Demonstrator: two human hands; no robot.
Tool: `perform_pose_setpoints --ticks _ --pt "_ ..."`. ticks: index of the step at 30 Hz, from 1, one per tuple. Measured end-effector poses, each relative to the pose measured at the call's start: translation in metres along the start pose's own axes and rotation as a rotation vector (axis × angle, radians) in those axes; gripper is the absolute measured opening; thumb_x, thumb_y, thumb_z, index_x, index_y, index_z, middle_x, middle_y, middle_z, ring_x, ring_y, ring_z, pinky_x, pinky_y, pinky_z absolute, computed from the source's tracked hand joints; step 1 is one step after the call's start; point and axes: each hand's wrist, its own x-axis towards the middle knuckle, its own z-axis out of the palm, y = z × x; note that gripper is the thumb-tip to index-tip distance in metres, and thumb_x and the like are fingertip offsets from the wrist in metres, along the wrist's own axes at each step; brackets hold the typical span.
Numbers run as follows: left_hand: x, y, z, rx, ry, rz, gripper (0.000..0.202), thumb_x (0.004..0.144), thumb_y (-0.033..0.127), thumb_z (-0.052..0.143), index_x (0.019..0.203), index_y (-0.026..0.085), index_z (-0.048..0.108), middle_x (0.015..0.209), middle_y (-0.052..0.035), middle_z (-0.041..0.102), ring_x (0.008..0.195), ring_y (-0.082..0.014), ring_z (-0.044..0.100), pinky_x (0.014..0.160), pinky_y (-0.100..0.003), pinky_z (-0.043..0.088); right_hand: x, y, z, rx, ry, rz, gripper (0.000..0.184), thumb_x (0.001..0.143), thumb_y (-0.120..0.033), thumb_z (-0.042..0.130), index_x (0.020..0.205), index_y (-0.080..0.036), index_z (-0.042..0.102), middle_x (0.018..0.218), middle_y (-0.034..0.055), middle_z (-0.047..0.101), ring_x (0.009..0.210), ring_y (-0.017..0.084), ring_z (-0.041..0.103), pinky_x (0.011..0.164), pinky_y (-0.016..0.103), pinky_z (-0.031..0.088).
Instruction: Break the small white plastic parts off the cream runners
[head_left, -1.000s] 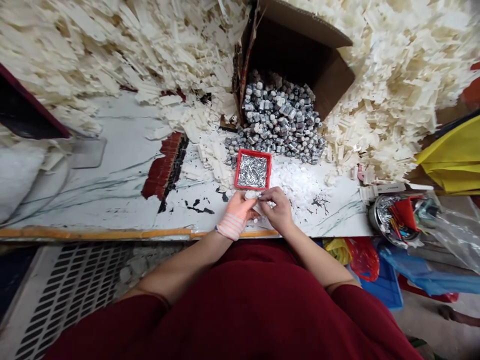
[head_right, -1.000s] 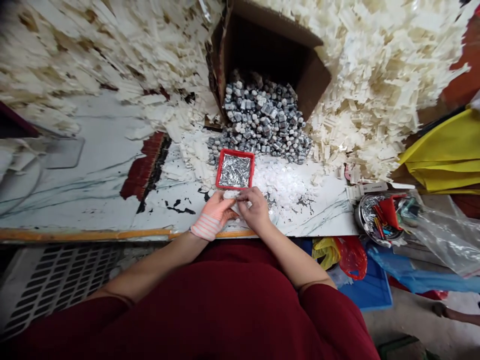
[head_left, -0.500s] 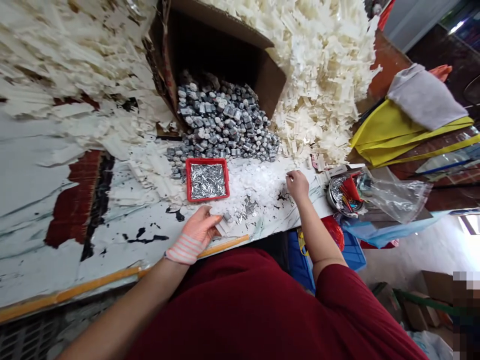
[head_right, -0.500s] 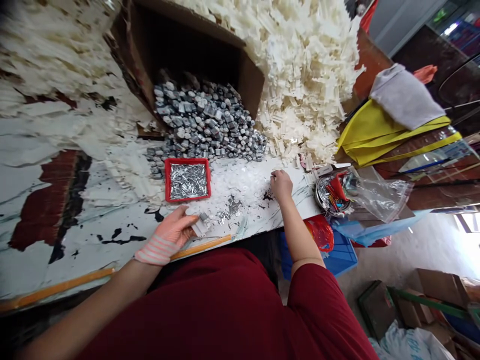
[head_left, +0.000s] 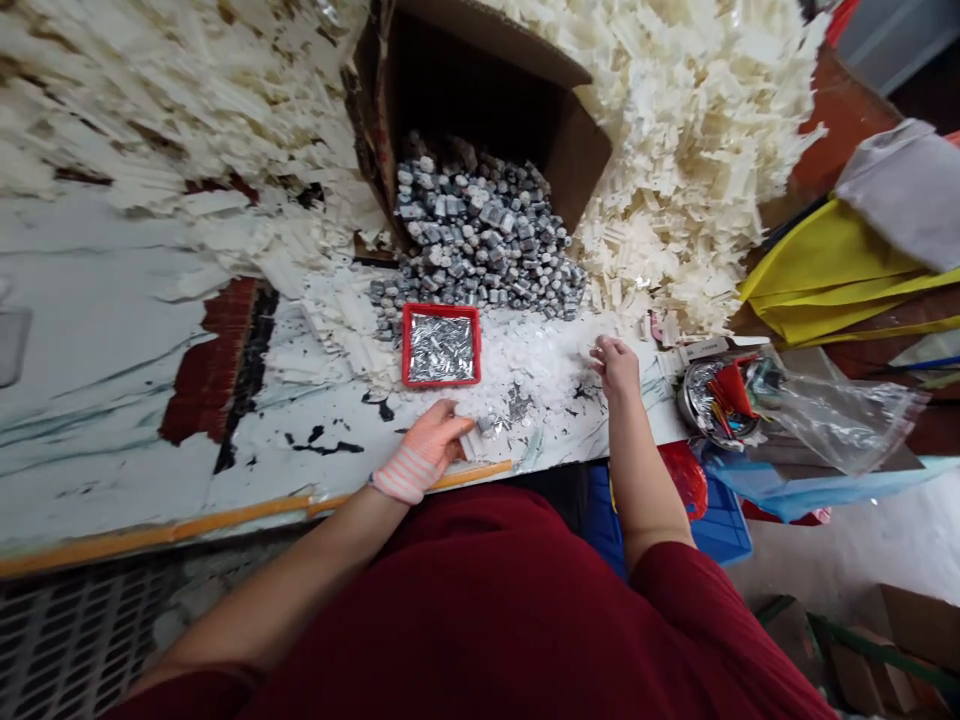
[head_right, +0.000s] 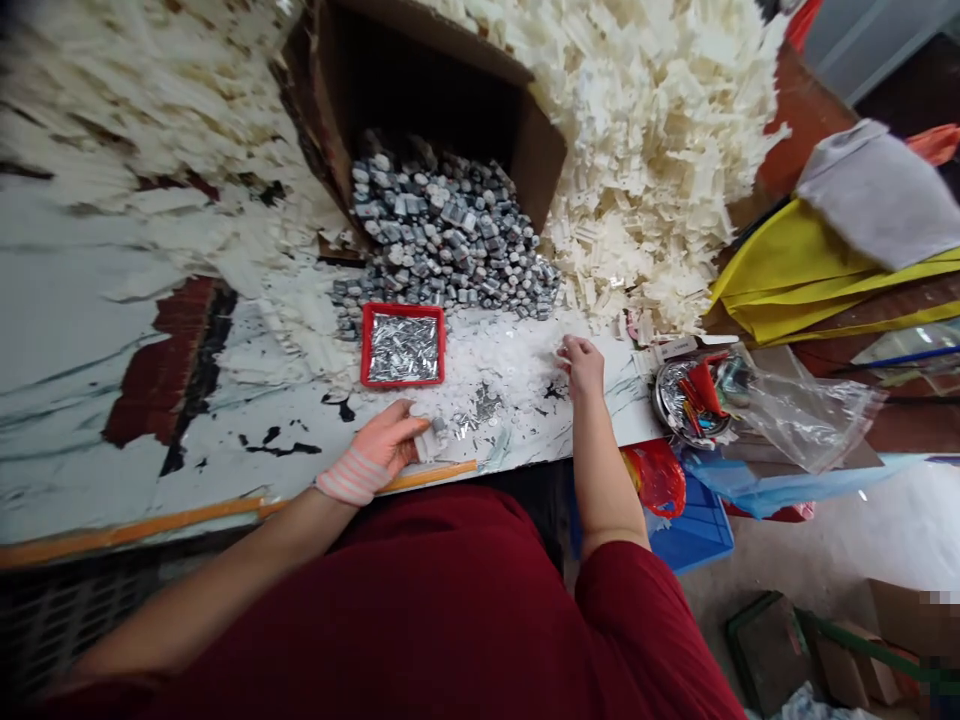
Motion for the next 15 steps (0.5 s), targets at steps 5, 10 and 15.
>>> perform_pose_setpoints --ticks 5,10,15 --pt "0.004 -0.005 -0.003 0.183 0.004 0.078 0.027 0.066 0.029 0.065 0.086 0.019 0.049 0.059 0.005 0.054 0.048 -0.0117 0.054 0.044 -0.021 0.042 -0.101 0.005 0.035 0.195 -0.668 0.208 0.036 0.063 -0.048 0.074 0.077 -0.019 0.058 0.056 -0.0023 0.061 0.052 0.013 0.061 0.05 0.025 0.052" --pt "-0.003 0.0 -0.005 0.33 0.033 0.124 0.023 0.069 0.024 0.062 0.084 0.021 0.044 0.056 0.0056 0.054 0.046 -0.0137 0.054 0.042 -0.023 0.042 -0.142 0.004 0.053 0.056 -0.83 0.214 0.036 0.066 -0.048 0.073 0.074 -0.018 0.055 0.055 -0.0023 0.063 0.048 0.012 0.061 0.048 0.024 0.052" --pt "-0.012 0.005 -0.009 0.309 0.025 0.116 0.024 0.066 0.019 0.061 0.083 0.02 0.045 0.056 0.0059 0.055 0.045 -0.0133 0.054 0.044 -0.023 0.041 -0.148 0.014 0.063 0.001 -0.838 0.232 0.041 0.063 -0.052 0.072 0.073 -0.019 0.051 0.056 -0.0034 0.063 0.048 0.013 0.062 0.047 0.025 0.051"
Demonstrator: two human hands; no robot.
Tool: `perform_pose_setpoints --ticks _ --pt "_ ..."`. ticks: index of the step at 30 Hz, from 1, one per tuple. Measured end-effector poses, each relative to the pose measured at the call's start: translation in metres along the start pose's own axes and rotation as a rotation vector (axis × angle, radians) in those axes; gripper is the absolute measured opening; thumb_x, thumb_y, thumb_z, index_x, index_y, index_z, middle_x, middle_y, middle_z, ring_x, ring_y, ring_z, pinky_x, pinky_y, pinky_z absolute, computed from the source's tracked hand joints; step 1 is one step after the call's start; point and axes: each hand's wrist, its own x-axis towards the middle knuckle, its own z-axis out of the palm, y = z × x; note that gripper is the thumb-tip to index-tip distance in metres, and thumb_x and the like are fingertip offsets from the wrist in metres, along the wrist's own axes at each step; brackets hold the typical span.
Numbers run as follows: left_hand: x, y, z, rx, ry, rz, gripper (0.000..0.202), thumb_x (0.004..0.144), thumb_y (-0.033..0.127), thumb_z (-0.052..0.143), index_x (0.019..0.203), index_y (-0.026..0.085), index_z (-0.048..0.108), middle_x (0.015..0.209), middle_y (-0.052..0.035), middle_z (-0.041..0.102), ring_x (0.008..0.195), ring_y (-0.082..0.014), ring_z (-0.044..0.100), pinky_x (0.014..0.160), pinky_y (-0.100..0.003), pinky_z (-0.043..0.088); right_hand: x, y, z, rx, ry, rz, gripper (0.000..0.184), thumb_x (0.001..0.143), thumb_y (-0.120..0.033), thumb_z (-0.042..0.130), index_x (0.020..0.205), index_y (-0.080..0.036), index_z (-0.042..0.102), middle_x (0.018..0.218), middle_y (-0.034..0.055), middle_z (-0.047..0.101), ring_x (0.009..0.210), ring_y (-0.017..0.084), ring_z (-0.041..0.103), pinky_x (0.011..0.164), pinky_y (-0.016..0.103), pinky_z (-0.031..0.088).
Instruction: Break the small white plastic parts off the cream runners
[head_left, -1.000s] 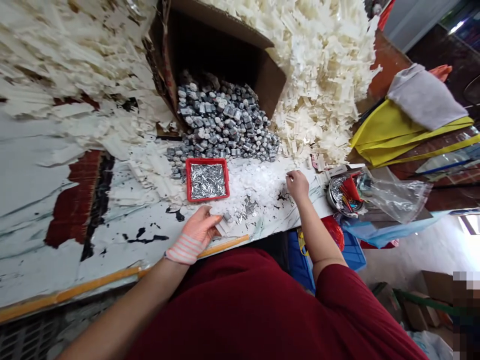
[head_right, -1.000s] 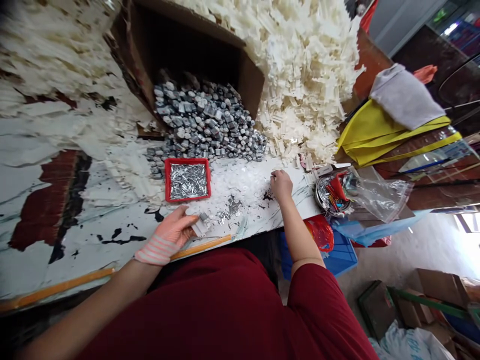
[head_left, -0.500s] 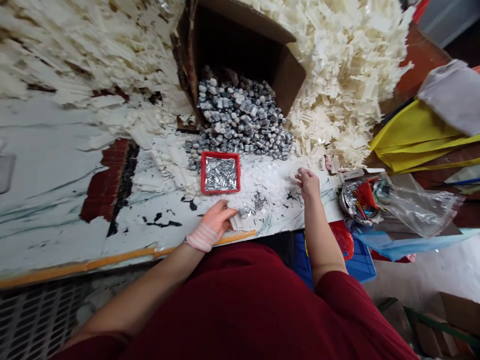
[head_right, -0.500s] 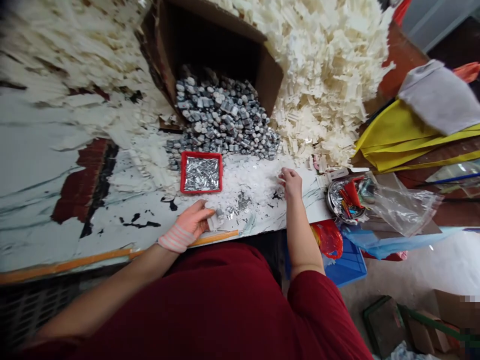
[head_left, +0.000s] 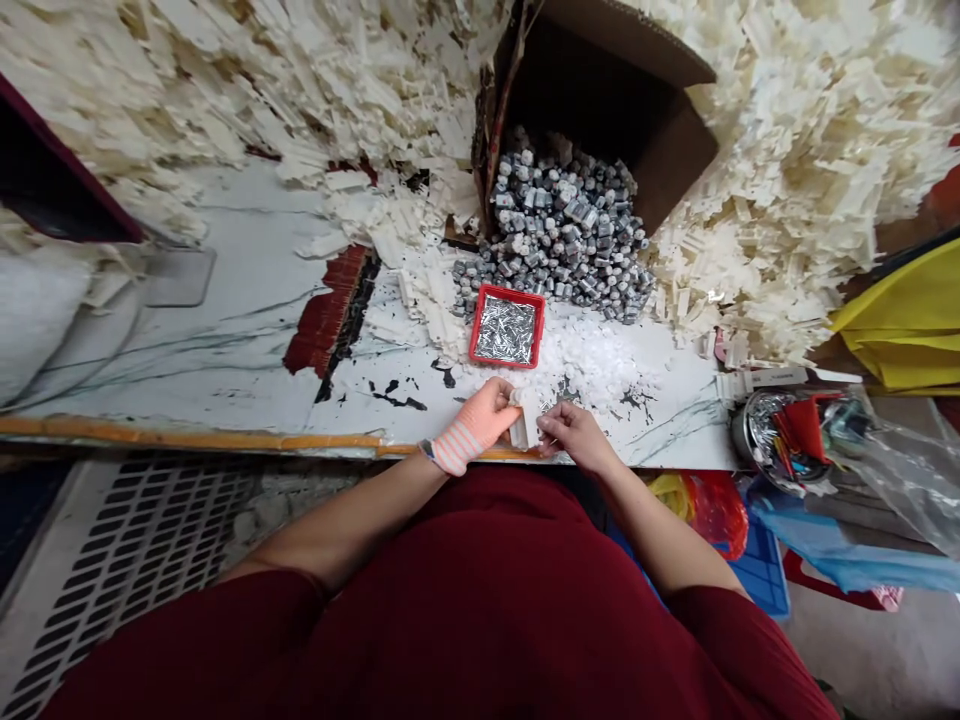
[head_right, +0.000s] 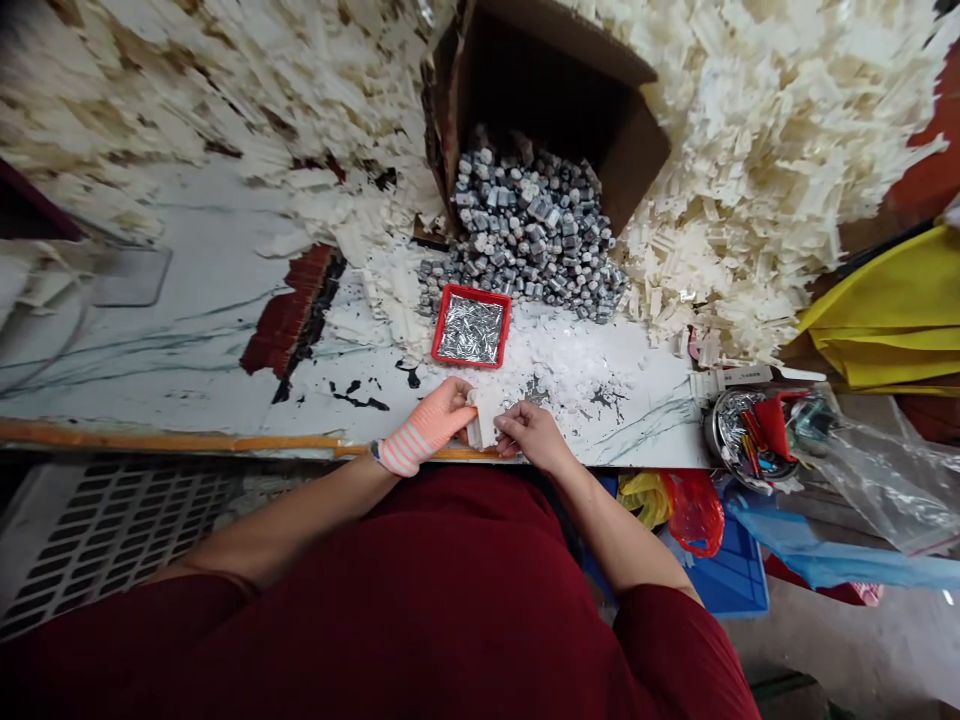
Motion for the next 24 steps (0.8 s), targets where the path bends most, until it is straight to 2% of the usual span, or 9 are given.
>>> perform_pose_setpoints --ticks 3,5,7,9,13,15,18,21,24 --pt "-0.003 -0.006 -0.002 -0.069 -0.051 0.026 0.03 0.066 0.023 0.063 0.09 0.019 0.046 0.063 0.0049 0.057 0.053 -0.0131 0.055 0.051 -0.024 0.043 0.003 0.006 0.004 -0.004 -0.019 0.009 0.044 0.063 -0.056 0.071 0.074 -0.02 0.049 0.058 -0.0028 0.064 0.049 0.013 0.061 0.048 0.025 0.05" --pt "-0.004 -0.011 -0.002 -0.037 -0.029 0.061 0.038 0.061 0.021 0.067 0.093 0.018 0.047 0.068 0.0041 0.057 0.06 -0.0132 0.056 0.057 -0.024 0.043 0.005 0.005 0.003 -0.032 -0.082 -0.01 0.046 0.066 -0.061 0.068 0.075 -0.021 0.047 0.059 -0.0032 0.063 0.049 0.012 0.06 0.048 0.025 0.048" --pt "-0.005 -0.014 -0.001 0.04 0.007 0.098 0.041 0.059 0.018 0.069 0.095 0.018 0.05 0.07 0.0042 0.056 0.065 -0.0134 0.055 0.06 -0.024 0.041 0.009 0.0 -0.001 -0.099 -0.139 -0.077 0.047 0.073 -0.066 0.058 0.074 -0.021 0.047 0.058 -0.004 0.059 0.048 0.011 0.056 0.047 0.023 0.044" --pt "-0.008 -0.015 0.0 0.096 -0.002 0.137 0.037 0.063 0.02 0.068 0.097 0.018 0.054 0.069 0.0044 0.053 0.067 -0.0136 0.052 0.061 -0.024 0.039 0.012 -0.008 -0.004 -0.213 -0.176 -0.179 0.05 0.077 -0.07 0.049 0.07 -0.02 0.046 0.057 -0.0043 0.054 0.05 0.01 0.051 0.047 0.022 0.039" --pt "-0.016 -0.01 0.0 0.134 -0.05 0.199 0.029 0.069 0.026 0.066 0.096 0.018 0.058 0.064 0.0048 0.049 0.061 -0.0124 0.045 0.058 -0.024 0.035 0.012 -0.019 0.002 -0.368 -0.184 -0.321 0.052 0.081 -0.068 0.046 0.064 -0.019 0.044 0.054 -0.0049 0.043 0.052 0.009 0.04 0.05 0.022 0.032" --pt "-0.019 -0.007 -0.001 0.157 -0.022 0.215 0.026 0.069 0.026 0.067 0.093 0.018 0.06 0.062 0.005 0.048 0.059 -0.0119 0.043 0.057 -0.023 0.033 0.011 -0.021 0.009 -0.328 -0.141 -0.347 0.05 0.083 -0.065 0.045 0.062 -0.02 0.041 0.054 -0.0055 0.039 0.052 0.009 0.037 0.05 0.023 0.03" --pt "-0.022 -0.005 -0.001 0.128 0.025 0.197 0.028 0.068 0.027 0.069 0.093 0.018 0.06 0.066 0.003 0.053 0.062 -0.0133 0.048 0.06 -0.024 0.037 0.011 -0.023 0.011 -0.322 -0.139 -0.376 0.05 0.084 -0.065 0.043 0.064 -0.02 0.041 0.056 -0.0052 0.04 0.054 0.009 0.039 0.052 0.023 0.031" --pt "-0.022 -0.003 0.001 0.047 0.088 0.219 0.03 0.071 0.028 0.066 0.098 0.018 0.056 0.086 -0.0016 0.061 0.079 -0.0169 0.055 0.073 -0.026 0.042 0.01 -0.024 0.009 -0.44 -0.21 -0.406 0.049 0.079 -0.068 0.05 0.071 -0.019 0.046 0.061 -0.0045 0.046 0.058 0.01 0.042 0.054 0.023 0.033" --pt "-0.022 0.0 0.002 0.041 0.209 0.277 0.026 0.077 0.027 0.058 0.101 0.019 0.054 0.096 -0.0029 0.06 0.091 -0.0179 0.054 0.084 -0.027 0.042 0.005 -0.023 0.016 -0.563 -0.209 -0.392 0.046 0.077 -0.064 0.056 0.073 -0.018 0.05 0.062 -0.005 0.046 0.058 0.01 0.04 0.054 0.022 0.031"
